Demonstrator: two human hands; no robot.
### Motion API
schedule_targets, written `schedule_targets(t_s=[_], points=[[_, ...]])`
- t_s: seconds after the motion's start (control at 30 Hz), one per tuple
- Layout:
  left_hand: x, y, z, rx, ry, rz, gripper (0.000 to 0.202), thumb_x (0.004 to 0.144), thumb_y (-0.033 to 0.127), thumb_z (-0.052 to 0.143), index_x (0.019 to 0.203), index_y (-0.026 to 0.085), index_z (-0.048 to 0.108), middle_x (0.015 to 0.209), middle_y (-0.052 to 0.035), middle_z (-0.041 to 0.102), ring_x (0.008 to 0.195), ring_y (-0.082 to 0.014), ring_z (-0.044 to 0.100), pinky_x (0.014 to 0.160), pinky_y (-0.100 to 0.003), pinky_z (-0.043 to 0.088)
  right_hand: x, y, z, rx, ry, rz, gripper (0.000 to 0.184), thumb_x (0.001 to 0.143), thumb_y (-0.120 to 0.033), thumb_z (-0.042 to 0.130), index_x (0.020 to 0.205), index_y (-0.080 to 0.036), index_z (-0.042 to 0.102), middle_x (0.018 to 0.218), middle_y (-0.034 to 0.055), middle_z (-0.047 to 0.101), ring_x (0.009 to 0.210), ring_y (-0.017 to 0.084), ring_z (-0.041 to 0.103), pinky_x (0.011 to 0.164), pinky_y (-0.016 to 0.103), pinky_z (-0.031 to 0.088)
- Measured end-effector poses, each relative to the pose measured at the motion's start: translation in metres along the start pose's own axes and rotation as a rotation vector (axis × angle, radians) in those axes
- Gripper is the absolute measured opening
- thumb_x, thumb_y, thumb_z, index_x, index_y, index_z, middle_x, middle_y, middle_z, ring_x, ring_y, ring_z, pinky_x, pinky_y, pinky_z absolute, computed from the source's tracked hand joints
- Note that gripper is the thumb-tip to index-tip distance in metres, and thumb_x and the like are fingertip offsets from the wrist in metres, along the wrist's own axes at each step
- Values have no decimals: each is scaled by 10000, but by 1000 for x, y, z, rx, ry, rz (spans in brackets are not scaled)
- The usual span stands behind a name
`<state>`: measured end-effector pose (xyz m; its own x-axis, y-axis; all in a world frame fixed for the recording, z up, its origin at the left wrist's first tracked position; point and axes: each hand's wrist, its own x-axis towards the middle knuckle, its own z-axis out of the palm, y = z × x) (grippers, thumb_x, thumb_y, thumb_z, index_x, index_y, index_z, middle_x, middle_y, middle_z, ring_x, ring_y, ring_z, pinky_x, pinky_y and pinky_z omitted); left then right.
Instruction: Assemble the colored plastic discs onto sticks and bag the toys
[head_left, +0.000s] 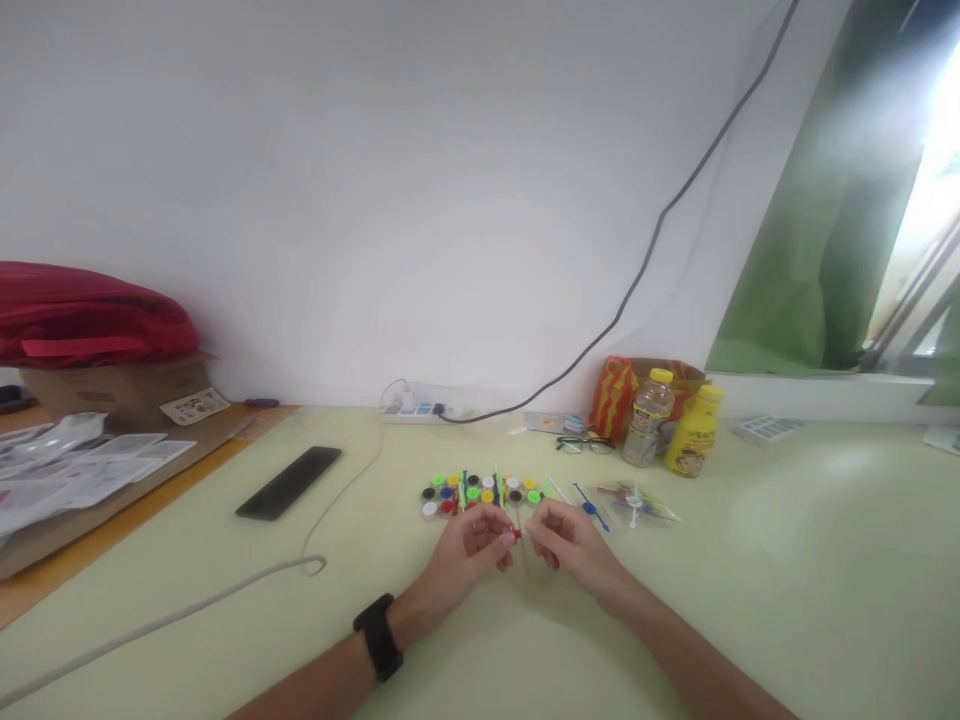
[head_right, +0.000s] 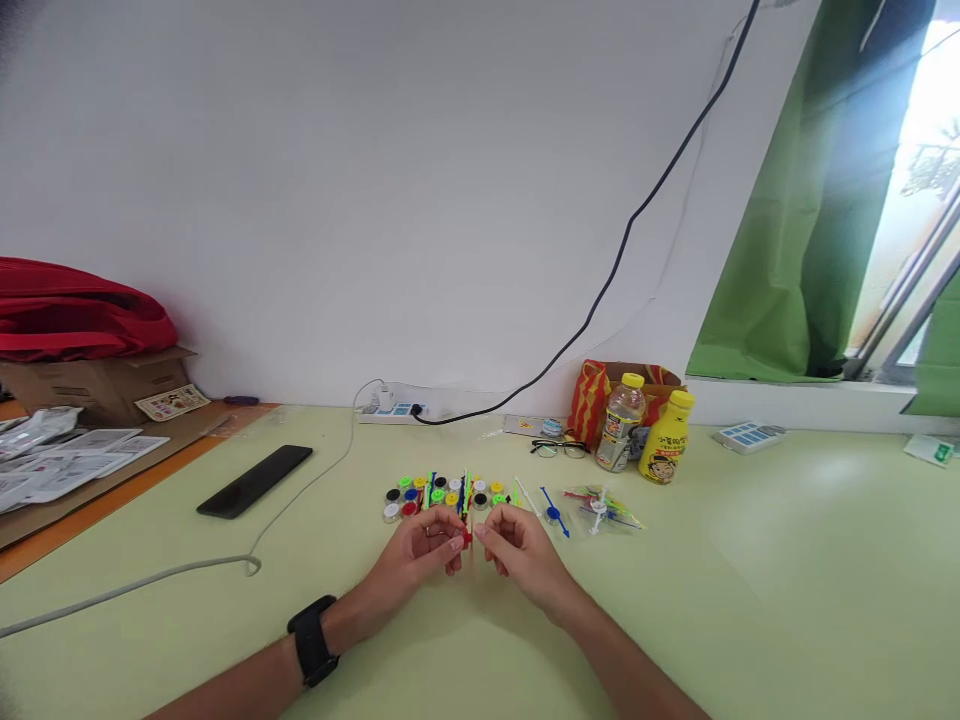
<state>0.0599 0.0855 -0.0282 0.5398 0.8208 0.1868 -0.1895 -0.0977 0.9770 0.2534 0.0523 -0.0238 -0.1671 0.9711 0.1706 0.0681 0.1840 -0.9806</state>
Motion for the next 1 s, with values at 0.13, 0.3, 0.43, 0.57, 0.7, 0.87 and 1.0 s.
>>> schedule_targets(t_s=[0.13,0.3,0.43,0.57,0.7,0.87,1.0], points=[[-1,1,0,-7,-15,-3,335,818,424,786,930,147,636,820,-39,626,690,-144,612,662,-280,492,-3,-5,5,69,-50,0,425,825,-599,695,834,-200,548,735,-12,580,565,102,478,531,243,402],[0,1,0,-13,-14,-2,340,818,421,787,940,146,628,833,-42,628,698,-144,612,661,-279,486,-5,-3,6,75,-46,-5,422,820,-579,713,989,-212,593,756,-14,589,595,111,494,533,235,412],[0,1,0,-5,-9,1,335,827,417,778,947,146,620,852,-43,627,688,-137,603,653,-277,485,-2,2,4,-26,-2,8,475,866,-640,611,751,-181,636,612,-18,540,520,106,465,527,252,377],[0,1,0,16,1,-5,318,838,410,767,935,147,617,875,-51,637,684,-135,597,647,-276,487,0,2,0,-134,13,25,755,943,-696,383,375,-199,380,395,-14,362,439,107,404,537,285,349],[0,-2,-2,7,-9,5,310,841,404,765,939,149,617,830,-32,621,684,-133,596,649,-271,487,0,-1,-1,-69,16,-7,583,899,-660,536,559,-187,506,516,-15,490,479,105,435,514,263,347],[0,-4,-3,7,-23,3,312,844,399,765,944,142,619,815,-35,627,696,-140,609,658,-274,491,-3,-3,4,48,-36,-13,401,831,-551,712,780,-191,541,697,-17,553,572,103,477,514,230,385],[0,-3,-2,-11,-33,5,306,839,388,773,934,141,620,822,-36,619,702,-137,598,655,-270,488,-3,-2,5,79,-34,-17,373,822,-515,737,960,-204,585,794,-8,567,630,111,500,528,225,412]])
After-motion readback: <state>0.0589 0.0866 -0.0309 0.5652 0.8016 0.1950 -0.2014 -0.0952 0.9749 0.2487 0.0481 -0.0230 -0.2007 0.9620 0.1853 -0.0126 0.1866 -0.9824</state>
